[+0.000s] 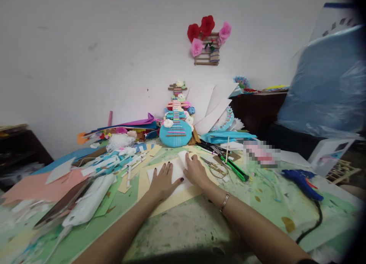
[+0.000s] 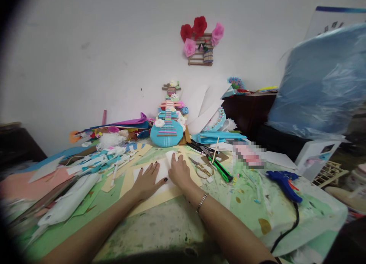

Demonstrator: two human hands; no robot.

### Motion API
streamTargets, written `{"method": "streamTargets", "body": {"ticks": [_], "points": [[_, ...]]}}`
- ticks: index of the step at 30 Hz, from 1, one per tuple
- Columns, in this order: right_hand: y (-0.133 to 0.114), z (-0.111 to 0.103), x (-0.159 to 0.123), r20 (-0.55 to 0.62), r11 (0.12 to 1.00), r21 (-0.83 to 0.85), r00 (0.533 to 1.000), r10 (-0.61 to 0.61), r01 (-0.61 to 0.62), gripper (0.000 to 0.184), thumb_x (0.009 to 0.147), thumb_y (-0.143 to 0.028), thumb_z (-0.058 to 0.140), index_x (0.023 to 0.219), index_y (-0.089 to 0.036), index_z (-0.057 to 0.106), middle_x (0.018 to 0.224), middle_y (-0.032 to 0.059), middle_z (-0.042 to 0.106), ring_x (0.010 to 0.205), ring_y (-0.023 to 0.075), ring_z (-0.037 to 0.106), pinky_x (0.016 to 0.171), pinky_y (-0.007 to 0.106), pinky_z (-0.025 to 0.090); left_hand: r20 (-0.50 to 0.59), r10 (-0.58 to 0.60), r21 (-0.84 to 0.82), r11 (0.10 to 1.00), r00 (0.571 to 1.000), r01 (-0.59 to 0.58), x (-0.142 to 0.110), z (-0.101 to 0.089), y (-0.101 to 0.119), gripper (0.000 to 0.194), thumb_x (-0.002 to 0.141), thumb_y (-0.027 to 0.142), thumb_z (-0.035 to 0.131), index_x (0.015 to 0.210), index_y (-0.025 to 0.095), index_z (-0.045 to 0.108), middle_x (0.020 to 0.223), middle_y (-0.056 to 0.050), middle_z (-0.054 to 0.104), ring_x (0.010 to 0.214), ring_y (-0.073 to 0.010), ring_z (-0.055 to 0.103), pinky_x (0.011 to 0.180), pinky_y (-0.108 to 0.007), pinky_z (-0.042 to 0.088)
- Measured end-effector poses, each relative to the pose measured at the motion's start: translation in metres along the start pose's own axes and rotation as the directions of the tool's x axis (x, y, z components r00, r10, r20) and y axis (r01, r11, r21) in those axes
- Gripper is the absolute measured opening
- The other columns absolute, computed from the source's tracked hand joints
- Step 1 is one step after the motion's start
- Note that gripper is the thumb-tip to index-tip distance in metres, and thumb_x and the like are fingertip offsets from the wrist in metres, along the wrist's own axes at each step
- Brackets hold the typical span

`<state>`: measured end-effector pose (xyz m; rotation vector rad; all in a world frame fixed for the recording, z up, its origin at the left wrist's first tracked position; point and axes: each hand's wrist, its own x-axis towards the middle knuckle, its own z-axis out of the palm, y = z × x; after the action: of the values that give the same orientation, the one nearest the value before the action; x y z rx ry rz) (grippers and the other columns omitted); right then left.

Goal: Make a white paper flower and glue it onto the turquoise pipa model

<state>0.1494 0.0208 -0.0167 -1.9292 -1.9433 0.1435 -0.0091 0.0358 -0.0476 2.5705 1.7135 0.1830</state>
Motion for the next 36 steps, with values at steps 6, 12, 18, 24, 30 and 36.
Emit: {"method": "streamTargets", "body": {"ticks": [6,12,18,24,30,36], "points": [[-0.004,0.002,0.000,-0.005,0.999,-0.045,1.000,0.018,-0.018,0.065,0.080,-0.015,0.043,0.142,-0.017,0.024,0.124,0.0201,0.042,0.104,0.0323,0.052,0.078,0.041,0.043,0.005,-0.005,0.000,1.000,1.000,0.005,-0.001,-0.002,0.001,0.085,0.082,0.067,0.018,0.145,0.010,0.021,0.152,-0.014,0.016,0.140,-0.0323,0.014,0.109,-0.056,0.010],[-0.006,0.001,0.001,0.012,0.998,-0.068,1.000,0.019,-0.018,0.063,0.081,-0.015,0.041,0.142,-0.015,0.024,0.127,0.0208,0.041,0.107,0.0331,0.052,0.078,0.041,0.044,0.010,-0.007,0.007,1.000,1.000,0.007,0.001,-0.001,0.000,0.087,0.082,0.067,0.019,0.145,0.006,0.019,0.152,-0.015,0.015,0.140,-0.0319,0.013,0.109,-0.056,0.009],[-0.002,-0.009,0.011,0.121,0.997,-0.064,0.992,-0.031,0.038,0.054,0.077,-0.019,0.051,0.130,-0.017,0.041,0.123,0.0170,0.047,0.099,0.0290,0.058,0.078,0.038,0.045,0.019,-0.001,-0.001,1.000,1.000,0.001,0.002,-0.001,-0.001,0.090,0.081,0.070,0.017,0.145,0.007,0.017,0.152,-0.014,0.014,0.140,-0.0325,0.012,0.109,-0.058,0.010],[0.004,-0.012,0.017,0.169,0.995,-0.060,0.983,-0.072,0.084,0.052,0.076,-0.019,0.053,0.128,-0.017,0.043,0.124,0.0170,0.047,0.101,0.0263,0.058,0.082,0.036,0.044,0.041,-0.010,0.029,1.000,0.999,0.008,0.001,-0.001,-0.001,0.092,0.080,0.072,0.014,0.146,0.008,0.015,0.153,-0.012,0.013,0.141,-0.0309,0.011,0.110,-0.056,0.011],[0.003,-0.009,0.014,0.122,0.997,-0.071,0.993,0.002,0.007,0.055,0.078,-0.014,0.047,0.132,-0.016,0.038,0.129,0.0191,0.042,0.105,0.0296,0.056,0.080,0.038,0.044,0.029,-0.010,0.030,1.000,1.000,0.009,0.001,-0.002,0.000,0.092,0.080,0.072,0.016,0.146,0.008,0.017,0.153,-0.012,0.014,0.140,-0.0315,0.012,0.110,-0.056,0.010],[0.002,-0.005,0.010,0.062,0.998,-0.051,0.998,0.025,-0.022,0.055,0.077,-0.012,0.046,0.132,-0.015,0.041,0.128,0.0181,0.044,0.103,0.0285,0.056,0.080,0.036,0.044,0.021,0.000,0.023,1.000,1.000,0.000,0.001,-0.001,-0.001,0.090,0.081,0.070,0.018,0.145,0.008,0.019,0.152,-0.013,0.014,0.140,-0.0323,0.014,0.109,-0.057,0.011]]}}
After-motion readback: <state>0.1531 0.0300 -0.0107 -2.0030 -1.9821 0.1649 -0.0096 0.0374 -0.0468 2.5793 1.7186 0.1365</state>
